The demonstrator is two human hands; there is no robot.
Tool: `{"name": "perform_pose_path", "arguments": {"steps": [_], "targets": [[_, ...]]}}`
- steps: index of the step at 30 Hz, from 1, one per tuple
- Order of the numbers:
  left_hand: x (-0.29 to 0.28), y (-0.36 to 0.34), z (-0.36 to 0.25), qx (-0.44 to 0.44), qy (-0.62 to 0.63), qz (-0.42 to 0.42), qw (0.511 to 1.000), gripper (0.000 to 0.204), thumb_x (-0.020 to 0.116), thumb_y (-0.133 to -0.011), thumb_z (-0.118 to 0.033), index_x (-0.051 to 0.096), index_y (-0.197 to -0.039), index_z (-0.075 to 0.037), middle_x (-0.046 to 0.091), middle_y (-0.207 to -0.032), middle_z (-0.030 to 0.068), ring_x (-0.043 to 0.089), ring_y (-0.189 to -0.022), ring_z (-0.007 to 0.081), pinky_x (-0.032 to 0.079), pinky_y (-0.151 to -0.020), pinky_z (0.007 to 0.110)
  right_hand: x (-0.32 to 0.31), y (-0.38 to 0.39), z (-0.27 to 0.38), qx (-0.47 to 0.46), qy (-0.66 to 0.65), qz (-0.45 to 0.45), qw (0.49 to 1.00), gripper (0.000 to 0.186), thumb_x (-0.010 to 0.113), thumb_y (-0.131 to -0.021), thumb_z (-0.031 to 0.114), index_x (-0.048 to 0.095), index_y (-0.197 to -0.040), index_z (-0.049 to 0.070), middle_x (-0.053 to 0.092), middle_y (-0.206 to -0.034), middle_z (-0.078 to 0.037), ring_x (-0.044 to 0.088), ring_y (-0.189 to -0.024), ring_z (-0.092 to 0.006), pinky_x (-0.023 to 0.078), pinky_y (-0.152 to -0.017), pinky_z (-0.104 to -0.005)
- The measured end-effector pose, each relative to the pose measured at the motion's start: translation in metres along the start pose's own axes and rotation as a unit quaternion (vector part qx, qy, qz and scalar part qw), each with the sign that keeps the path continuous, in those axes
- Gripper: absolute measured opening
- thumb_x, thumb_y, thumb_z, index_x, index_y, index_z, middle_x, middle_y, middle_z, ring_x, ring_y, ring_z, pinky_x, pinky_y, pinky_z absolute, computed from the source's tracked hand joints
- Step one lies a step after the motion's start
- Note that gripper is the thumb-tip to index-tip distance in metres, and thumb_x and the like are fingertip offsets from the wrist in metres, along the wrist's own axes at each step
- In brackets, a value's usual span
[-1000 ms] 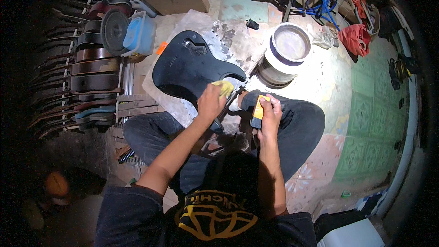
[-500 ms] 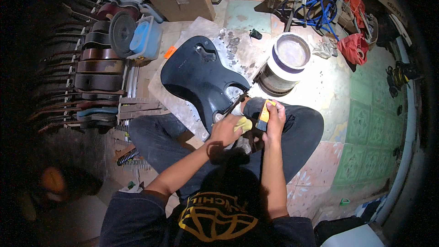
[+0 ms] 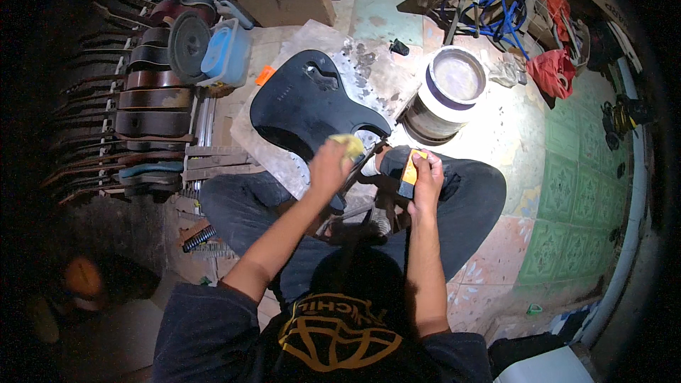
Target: The person sands the surface of a black guitar body by hand using a small orange sanding block, occasionally wiping the surface with a yellow cloth.
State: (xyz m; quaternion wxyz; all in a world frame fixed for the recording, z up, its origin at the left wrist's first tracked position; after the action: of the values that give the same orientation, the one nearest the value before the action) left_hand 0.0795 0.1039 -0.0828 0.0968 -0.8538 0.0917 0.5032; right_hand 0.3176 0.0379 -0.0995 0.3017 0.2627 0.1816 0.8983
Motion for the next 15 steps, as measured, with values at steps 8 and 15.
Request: {"name": "perform_pose_path", "arguments": {"steps": [8,15], "targets": [[0.007,0.027,-0.015,-0.027,0.182,0.111,0.977,0.035,0.076,-0.080,-0.014,0.073,-0.114,-0.007,0.071,-0.112,0.0176,0.070,-0.103,0.0328,0.055,-0.091,0.042,0.002,-0.003,0.003,-0.006,0.030,-0.002,1.000,0.040,0.072,-0.091,0.012,0.056,-0.124,-0.004,0.065,-0.108,-0.011,0.063,-0.095,-0.0154,0.052,-0.085,-0.0290],[-0.096,-0.066,0.113,-0.163,-0.001,-0.169,0.972,0.051,0.072,-0.090,-0.026,0.061,-0.134,-0.003,0.065,-0.122,0.0201,0.063,-0.113,0.0380,0.048,-0.100,0.048,0.002,-0.002,-0.002,0.015,0.019,-0.002,1.000,0.039,0.072,-0.091,0.011,0.056,-0.123,-0.004,0.066,-0.108,-0.012,0.064,-0.094,-0.0151,0.052,-0.084,-0.0286]]}}
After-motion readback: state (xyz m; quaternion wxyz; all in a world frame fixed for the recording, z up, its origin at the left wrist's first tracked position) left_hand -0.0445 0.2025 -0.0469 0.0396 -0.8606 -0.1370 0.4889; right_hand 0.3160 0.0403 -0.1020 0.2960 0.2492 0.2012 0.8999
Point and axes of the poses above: each hand's wrist, its own y-axis away from the middle knuckle, its own x-axis out of the palm, z = x × y, the point moved 9 cm from there along -y, towards the middle knuckle
